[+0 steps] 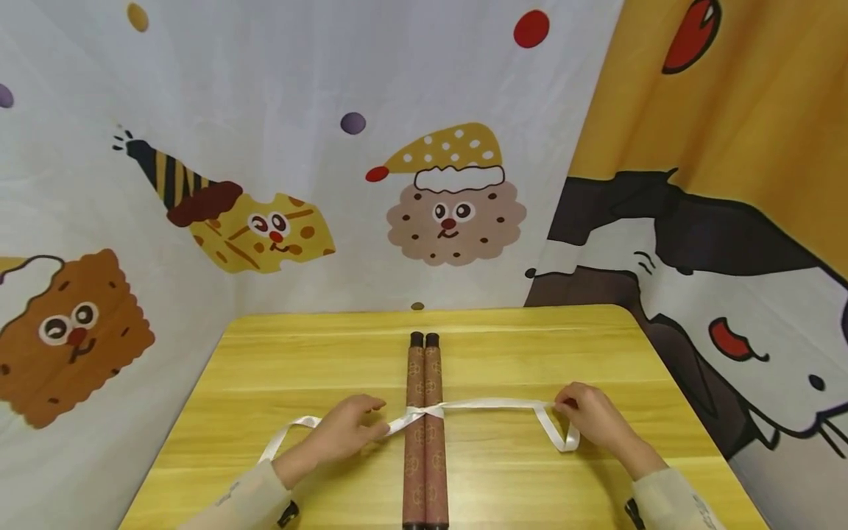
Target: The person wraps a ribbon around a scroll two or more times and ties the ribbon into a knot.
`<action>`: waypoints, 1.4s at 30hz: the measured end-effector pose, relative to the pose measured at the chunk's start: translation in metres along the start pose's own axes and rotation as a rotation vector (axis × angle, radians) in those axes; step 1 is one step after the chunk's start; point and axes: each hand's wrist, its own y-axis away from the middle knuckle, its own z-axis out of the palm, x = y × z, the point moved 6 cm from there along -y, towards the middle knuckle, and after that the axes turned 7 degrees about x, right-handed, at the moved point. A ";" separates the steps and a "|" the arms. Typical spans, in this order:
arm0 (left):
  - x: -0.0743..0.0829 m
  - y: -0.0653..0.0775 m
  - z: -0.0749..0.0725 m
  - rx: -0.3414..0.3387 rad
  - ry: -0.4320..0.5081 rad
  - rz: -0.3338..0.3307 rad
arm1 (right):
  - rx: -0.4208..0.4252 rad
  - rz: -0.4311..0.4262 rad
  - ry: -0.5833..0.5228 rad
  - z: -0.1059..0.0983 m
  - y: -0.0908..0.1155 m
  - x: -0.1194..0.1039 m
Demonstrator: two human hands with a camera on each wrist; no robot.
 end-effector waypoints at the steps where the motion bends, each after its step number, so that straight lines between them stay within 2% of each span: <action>1: 0.002 -0.002 0.006 -0.009 -0.005 0.005 | 0.001 0.001 0.000 0.000 0.000 0.000; 5: 0.006 -0.006 0.022 -0.048 0.025 0.011 | 0.003 0.004 0.008 0.000 0.000 0.001; 10: 0.005 -0.005 0.031 -0.108 0.116 -0.032 | 0.010 0.016 0.007 -0.001 0.000 0.003; 14: 0.004 -0.003 0.033 -0.141 0.148 -0.065 | 0.000 0.024 0.001 -0.001 0.001 0.005; 23: 0.005 0.003 0.031 -0.136 0.227 -0.036 | -0.008 0.048 0.000 0.000 0.002 0.005; 27: 0.003 0.005 0.032 -0.132 0.370 -0.062 | -0.007 0.057 0.002 0.001 0.002 0.006; 36: -0.007 0.004 0.028 -0.072 0.771 -0.219 | -0.042 0.086 -0.012 0.005 0.004 0.009; 39: -0.011 0.002 0.027 -0.048 0.850 -0.267 | -0.038 0.082 -0.009 0.005 0.004 0.010; 42: -0.016 0.000 0.026 -0.014 0.880 -0.328 | -0.035 0.076 -0.019 0.006 0.003 0.009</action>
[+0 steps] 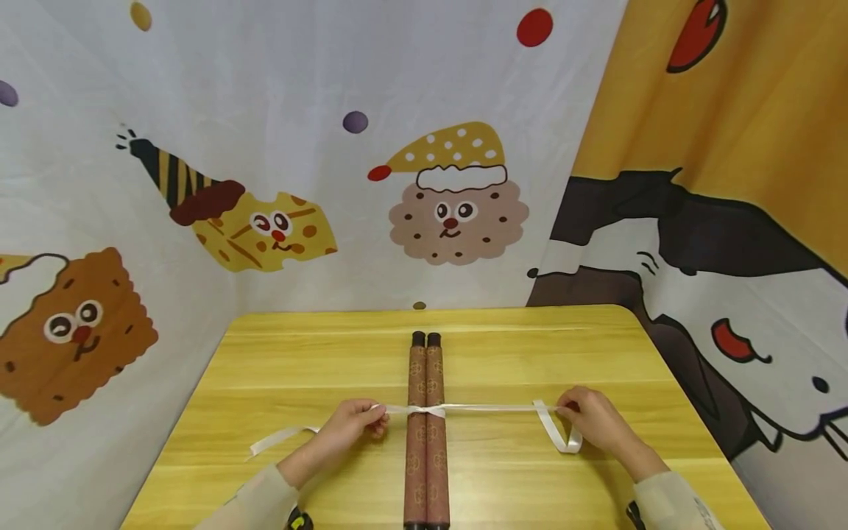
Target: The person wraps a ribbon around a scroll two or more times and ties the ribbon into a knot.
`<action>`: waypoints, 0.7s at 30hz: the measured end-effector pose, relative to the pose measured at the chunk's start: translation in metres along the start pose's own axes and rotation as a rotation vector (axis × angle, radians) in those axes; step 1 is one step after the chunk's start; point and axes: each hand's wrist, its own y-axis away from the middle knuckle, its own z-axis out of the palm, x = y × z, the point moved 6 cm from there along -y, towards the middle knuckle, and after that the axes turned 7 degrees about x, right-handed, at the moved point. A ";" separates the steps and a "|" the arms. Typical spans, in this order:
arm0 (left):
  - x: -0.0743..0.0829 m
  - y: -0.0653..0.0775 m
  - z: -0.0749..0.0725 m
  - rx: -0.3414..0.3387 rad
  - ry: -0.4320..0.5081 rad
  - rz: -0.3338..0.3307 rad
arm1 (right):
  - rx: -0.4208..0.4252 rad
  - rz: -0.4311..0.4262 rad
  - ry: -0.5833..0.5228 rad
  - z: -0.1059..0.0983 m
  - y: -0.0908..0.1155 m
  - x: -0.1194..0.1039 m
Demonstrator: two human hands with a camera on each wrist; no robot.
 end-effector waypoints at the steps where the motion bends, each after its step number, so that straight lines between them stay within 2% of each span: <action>1: -0.001 -0.001 -0.001 0.017 0.017 -0.014 | 0.001 -0.003 -0.004 0.000 0.000 0.000; 5: -0.003 -0.007 -0.003 0.072 0.082 -0.046 | 0.006 -0.014 -0.004 0.000 0.001 0.000; 11: -0.003 -0.019 0.003 0.041 0.288 -0.015 | 0.000 -0.002 0.007 -0.001 0.002 0.000; 16: 0.000 -0.028 0.010 0.034 0.483 -0.033 | 0.002 -0.001 -0.012 -0.001 0.003 -0.001; 19: 0.001 -0.032 0.013 0.058 0.524 -0.034 | -0.005 -0.002 -0.011 -0.001 0.004 -0.002; 21: 0.003 -0.033 0.014 0.076 0.519 -0.025 | -0.005 -0.003 -0.008 -0.002 0.004 -0.003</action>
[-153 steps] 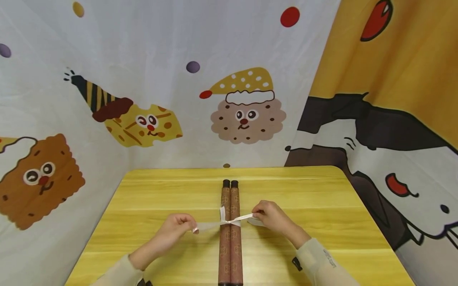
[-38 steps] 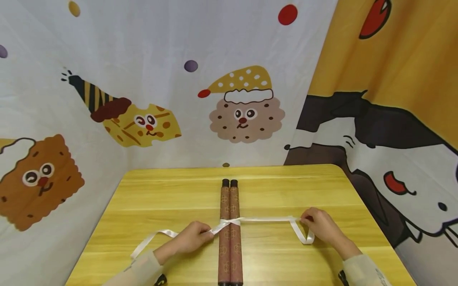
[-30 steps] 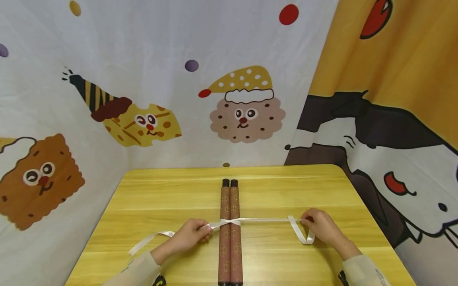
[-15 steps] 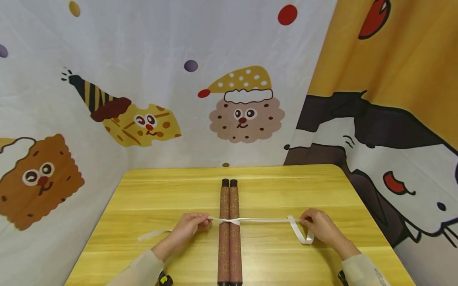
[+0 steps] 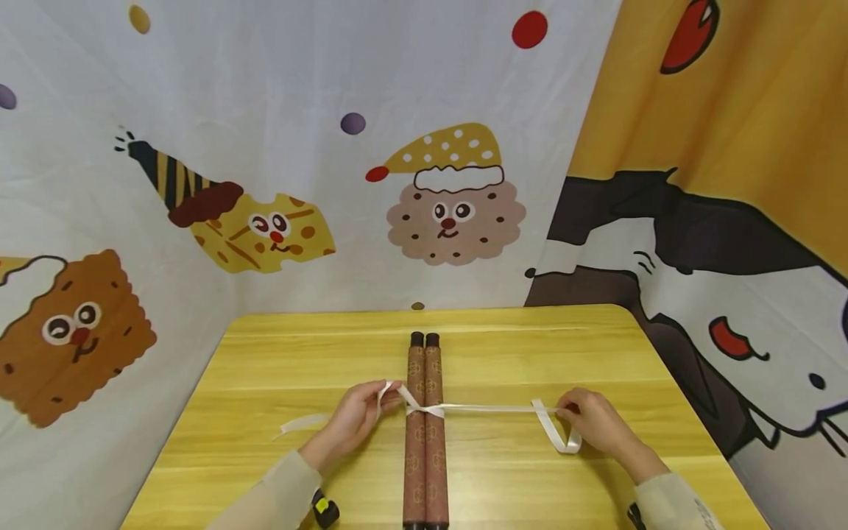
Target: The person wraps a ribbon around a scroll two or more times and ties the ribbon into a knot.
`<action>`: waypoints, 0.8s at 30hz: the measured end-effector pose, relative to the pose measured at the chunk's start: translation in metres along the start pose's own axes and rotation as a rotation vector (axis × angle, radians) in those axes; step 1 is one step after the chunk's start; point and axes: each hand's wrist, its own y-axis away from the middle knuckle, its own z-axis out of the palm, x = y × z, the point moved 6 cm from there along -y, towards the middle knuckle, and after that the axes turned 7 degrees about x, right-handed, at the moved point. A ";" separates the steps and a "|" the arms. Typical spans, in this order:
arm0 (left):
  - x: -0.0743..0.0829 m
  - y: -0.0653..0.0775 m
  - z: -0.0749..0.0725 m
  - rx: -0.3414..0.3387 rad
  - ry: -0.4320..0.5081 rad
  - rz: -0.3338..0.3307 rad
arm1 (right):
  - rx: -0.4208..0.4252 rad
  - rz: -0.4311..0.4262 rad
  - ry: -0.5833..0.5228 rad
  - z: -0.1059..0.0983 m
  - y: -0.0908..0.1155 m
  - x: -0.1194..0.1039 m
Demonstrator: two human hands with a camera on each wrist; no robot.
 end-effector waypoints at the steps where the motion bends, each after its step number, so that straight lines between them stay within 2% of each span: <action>1: 0.000 0.000 0.001 0.008 -0.012 0.009 | 0.003 0.001 0.000 0.000 0.000 0.000; 8: 0.000 0.000 0.005 0.106 -0.095 0.054 | 0.033 -0.029 -0.019 0.001 0.004 0.001; 11: -0.001 -0.002 0.008 0.129 -0.119 0.088 | 0.029 0.000 -0.034 0.001 0.005 0.000; 15: -0.003 -0.004 0.009 0.142 -0.135 0.110 | -0.020 0.066 -0.081 0.000 0.007 -0.003; 21: -0.006 -0.007 0.006 0.186 -0.117 0.123 | -0.121 0.126 -0.238 0.004 0.006 -0.011; 24: -0.006 -0.007 0.006 0.200 -0.123 0.138 | -0.146 0.152 -0.234 0.010 0.004 -0.012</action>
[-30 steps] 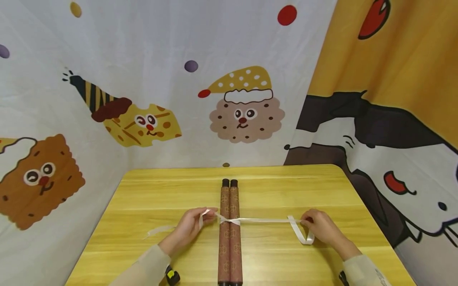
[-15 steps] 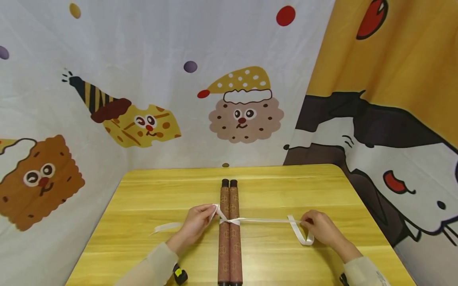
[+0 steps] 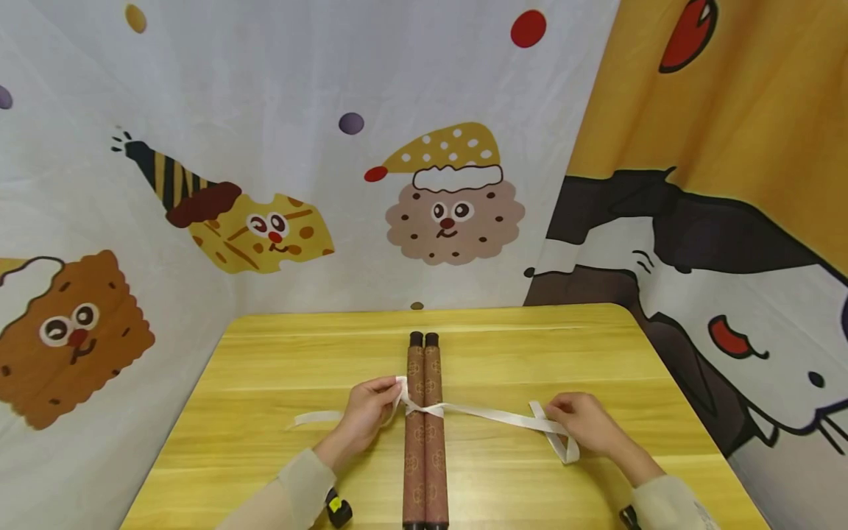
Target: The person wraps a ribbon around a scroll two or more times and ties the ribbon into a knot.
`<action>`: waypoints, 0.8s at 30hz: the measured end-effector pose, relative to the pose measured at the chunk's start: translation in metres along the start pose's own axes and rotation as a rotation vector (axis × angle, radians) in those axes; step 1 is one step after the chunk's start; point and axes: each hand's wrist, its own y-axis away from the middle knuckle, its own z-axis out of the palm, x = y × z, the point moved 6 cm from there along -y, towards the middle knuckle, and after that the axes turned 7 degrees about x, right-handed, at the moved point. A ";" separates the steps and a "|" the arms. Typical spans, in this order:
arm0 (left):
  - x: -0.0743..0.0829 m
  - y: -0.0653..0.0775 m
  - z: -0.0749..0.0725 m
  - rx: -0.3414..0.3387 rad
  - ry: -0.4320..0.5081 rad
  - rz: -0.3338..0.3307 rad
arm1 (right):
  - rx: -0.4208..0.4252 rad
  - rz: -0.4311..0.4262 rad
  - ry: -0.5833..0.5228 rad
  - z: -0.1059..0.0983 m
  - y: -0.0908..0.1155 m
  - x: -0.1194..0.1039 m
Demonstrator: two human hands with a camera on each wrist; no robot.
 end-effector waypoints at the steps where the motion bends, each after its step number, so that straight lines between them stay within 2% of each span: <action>1: 0.000 0.000 0.000 0.000 -0.007 0.010 | 0.003 -0.001 0.030 0.002 -0.002 0.000; 7: 0.001 -0.001 -0.001 -0.015 -0.067 0.030 | 0.090 -0.020 0.316 0.009 -0.006 -0.005; 10: 0.000 -0.002 -0.001 -0.024 -0.079 0.011 | 0.095 0.029 0.398 0.011 -0.007 -0.007; 15: 0.001 -0.002 -0.001 -0.038 -0.087 -0.004 | 0.088 0.099 0.434 0.015 -0.010 -0.010; 24: 0.004 0.001 0.000 -0.032 -0.121 -0.028 | 0.087 0.110 0.421 0.023 -0.011 -0.017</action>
